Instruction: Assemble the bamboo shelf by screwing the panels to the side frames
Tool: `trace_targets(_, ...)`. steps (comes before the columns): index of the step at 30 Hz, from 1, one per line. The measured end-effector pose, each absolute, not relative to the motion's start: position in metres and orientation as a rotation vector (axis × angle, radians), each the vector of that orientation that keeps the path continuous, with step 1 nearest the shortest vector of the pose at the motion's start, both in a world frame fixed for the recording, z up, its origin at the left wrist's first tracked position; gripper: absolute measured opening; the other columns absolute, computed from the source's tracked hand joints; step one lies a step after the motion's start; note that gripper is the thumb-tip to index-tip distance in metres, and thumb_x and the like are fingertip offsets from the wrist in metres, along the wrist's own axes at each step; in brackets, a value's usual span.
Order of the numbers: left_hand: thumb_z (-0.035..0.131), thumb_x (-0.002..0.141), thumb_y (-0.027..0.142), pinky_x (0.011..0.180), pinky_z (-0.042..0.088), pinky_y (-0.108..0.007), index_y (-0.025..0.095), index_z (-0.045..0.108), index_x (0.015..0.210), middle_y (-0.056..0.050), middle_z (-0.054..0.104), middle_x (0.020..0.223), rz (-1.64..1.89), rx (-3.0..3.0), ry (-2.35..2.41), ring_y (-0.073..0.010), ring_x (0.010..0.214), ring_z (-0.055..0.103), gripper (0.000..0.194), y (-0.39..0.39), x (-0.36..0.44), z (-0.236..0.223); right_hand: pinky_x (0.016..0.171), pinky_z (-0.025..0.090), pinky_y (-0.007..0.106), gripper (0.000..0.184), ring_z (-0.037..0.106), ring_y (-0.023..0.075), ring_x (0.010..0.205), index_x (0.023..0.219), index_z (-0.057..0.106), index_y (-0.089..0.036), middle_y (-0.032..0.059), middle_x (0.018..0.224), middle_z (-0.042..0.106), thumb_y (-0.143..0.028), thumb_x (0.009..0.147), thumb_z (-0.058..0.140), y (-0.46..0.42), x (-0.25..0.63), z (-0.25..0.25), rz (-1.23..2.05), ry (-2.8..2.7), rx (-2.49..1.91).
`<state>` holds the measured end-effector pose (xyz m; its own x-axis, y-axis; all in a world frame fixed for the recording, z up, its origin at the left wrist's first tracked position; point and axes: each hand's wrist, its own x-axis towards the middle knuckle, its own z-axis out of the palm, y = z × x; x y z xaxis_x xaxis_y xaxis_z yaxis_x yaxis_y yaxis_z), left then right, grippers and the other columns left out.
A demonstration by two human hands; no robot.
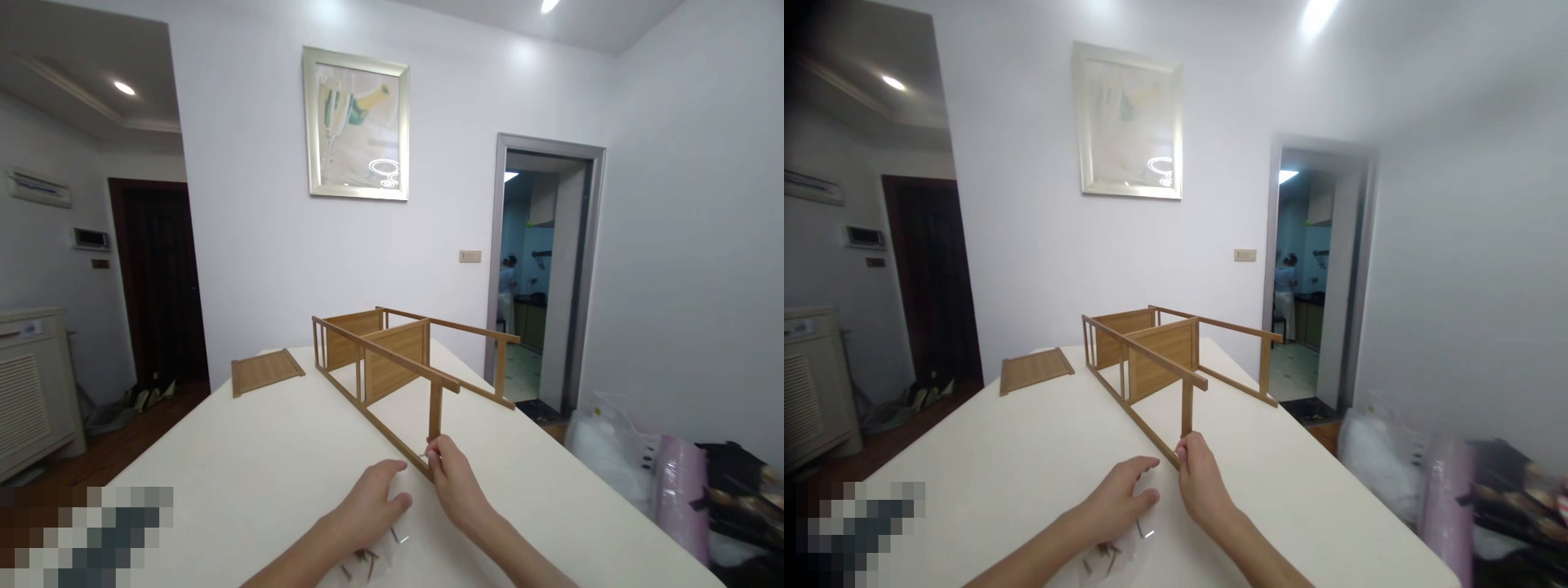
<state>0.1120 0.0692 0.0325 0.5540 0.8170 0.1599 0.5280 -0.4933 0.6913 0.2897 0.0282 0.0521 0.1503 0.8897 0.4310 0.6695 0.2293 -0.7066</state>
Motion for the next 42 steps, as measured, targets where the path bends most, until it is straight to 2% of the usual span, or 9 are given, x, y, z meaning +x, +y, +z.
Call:
trace_targets(4, 0.059, 0.076, 0.03, 0.092, 0.046, -0.031, 0.02, 0.064, 0.114, -0.008, 0.069, 0.115, 0.619, 2.272, 0.962, -0.0237, 0.103, 0.062, 0.04, 0.077, 0.141, 0.036, 0.067, 0.046, 0.03, 0.018, 0.059, 0.02, 0.075, 0.078, 0.048, -0.022, 0.0051, 0.08, 0.064, -0.026, 0.09, 0.036, 0.039, 0.283, 0.054, 0.449, -1.517, -1.521)
trace_targets(8, 0.054, 0.081, 0.033, 0.08, 0.045, -0.032, 0.017, 0.068, 0.095, -0.011, 0.07, 0.096, 0.653, 2.297, 1.186, -0.0245, 0.09, 0.062, 0.026, 0.086, 0.157, 0.033, 0.066, 0.046, 0.028, 0.017, 0.06, 0.0182, 0.075, 0.076, 0.048, -0.022, 0.0022, 0.076, 0.064, -0.026, 0.089, 0.038, 0.045, 0.277, 0.05, 0.551, -1.504, -1.476)
trace_targets(13, 0.048, 0.086, 0.033, 0.079, 0.044, -0.031, 0.015, 0.067, 0.099, -0.013, 0.062, 0.102, 0.7, 2.297, 1.329, -0.0227, 0.09, 0.061, 0.029, 0.098, 0.156, 0.027, 0.067, 0.046, 0.026, 0.017, 0.06, 0.0166, 0.075, 0.078, 0.049, -0.022, 0.0011, 0.077, 0.064, -0.026, 0.09, 0.038, 0.057, 0.27, 0.051, 0.611, -1.491, -1.47)
trace_targets(16, 0.049, 0.085, 0.033, 0.077, 0.044, -0.028, 0.014, 0.067, 0.093, -0.011, 0.059, 0.102, 0.729, 2.233, 1.365, -0.0196, 0.085, 0.061, 0.027, 0.109, 0.153, 0.026, 0.072, 0.046, 0.027, 0.016, 0.06, 0.0168, 0.078, 0.077, 0.049, -0.021, 0.0014, 0.079, 0.064, -0.026, 0.089, 0.039, 0.063, 0.267, 0.055, 0.637, -1.478, -1.45)
trace_targets(21, 0.052, 0.08, 0.024, 0.076, 0.044, -0.026, 0.014, 0.063, 0.085, -0.008, 0.059, 0.098, 0.775, 2.183, 1.436, -0.0175, 0.084, 0.06, 0.016, 0.128, 0.145, 0.024, 0.091, 0.045, 0.033, 0.016, 0.061, 0.0198, 0.102, 0.077, 0.048, -0.022, 0.0082, 0.104, 0.067, -0.029, 0.089, 0.041, 0.067, 0.272, 0.056, 0.668, -1.423, -1.335)
trace_targets(26, 0.053, 0.077, 0.021, 0.077, 0.043, -0.026, 0.016, 0.058, 0.077, -0.006, 0.059, 0.094, 0.812, 2.156, 1.492, -0.0167, 0.082, 0.06, 0.007, 0.139, 0.125, 0.023, 0.091, 0.046, 0.036, 0.018, 0.062, 0.022, 0.107, 0.08, 0.048, -0.021, 0.012, 0.114, 0.066, -0.033, 0.091, 0.039, 0.067, 0.285, 0.051, 0.684, -1.363, -1.343)
trace_targets(33, 0.055, 0.074, 0.016, 0.069, 0.044, -0.024, 0.018, 0.05, 0.075, -0.003, 0.061, 0.081, 0.857, 2.123, 1.522, -0.0158, 0.074, 0.058, 0.006, 0.146, 0.085, 0.022, 0.091, 0.047, 0.036, 0.023, 0.063, 0.0206, 0.104, 0.084, 0.051, -0.021, 0.0112, 0.113, 0.066, -0.034, 0.093, 0.034, 0.068, 0.302, 0.049, 0.545, -1.387, -1.414)
trace_targets(38, 0.058, 0.07, 0.017, 0.068, 0.046, -0.026, 0.02, 0.049, 0.074, 0.0, 0.06, 0.072, 0.98, 1.981, 1.473, -0.017, 0.072, 0.06, 0.01, 0.145, 0.049, 0.016, 0.092, 0.047, 0.039, 0.023, 0.06, 0.0226, 0.102, 0.09, 0.055, -0.02, 0.0111, 0.108, 0.065, -0.033, 0.091, 0.035, 0.072, 0.333, 0.053, 0.275, -1.357, -1.463)
trace_targets(42, 0.057, 0.067, 0.017, 0.068, 0.048, -0.027, 0.02, 0.05, 0.074, 0.001, 0.059, 0.072, 1.039, 1.933, 1.349, -0.017, 0.072, 0.059, 0.01, 0.145, 0.018, 0.011, 0.099, 0.042, 0.043, 0.019, 0.054, 0.0249, 0.11, 0.08, 0.054, -0.021, 0.0126, 0.109, 0.06, -0.028, 0.087, 0.038, 0.081, 0.367, 0.057, 0.051, -1.269, -1.508)
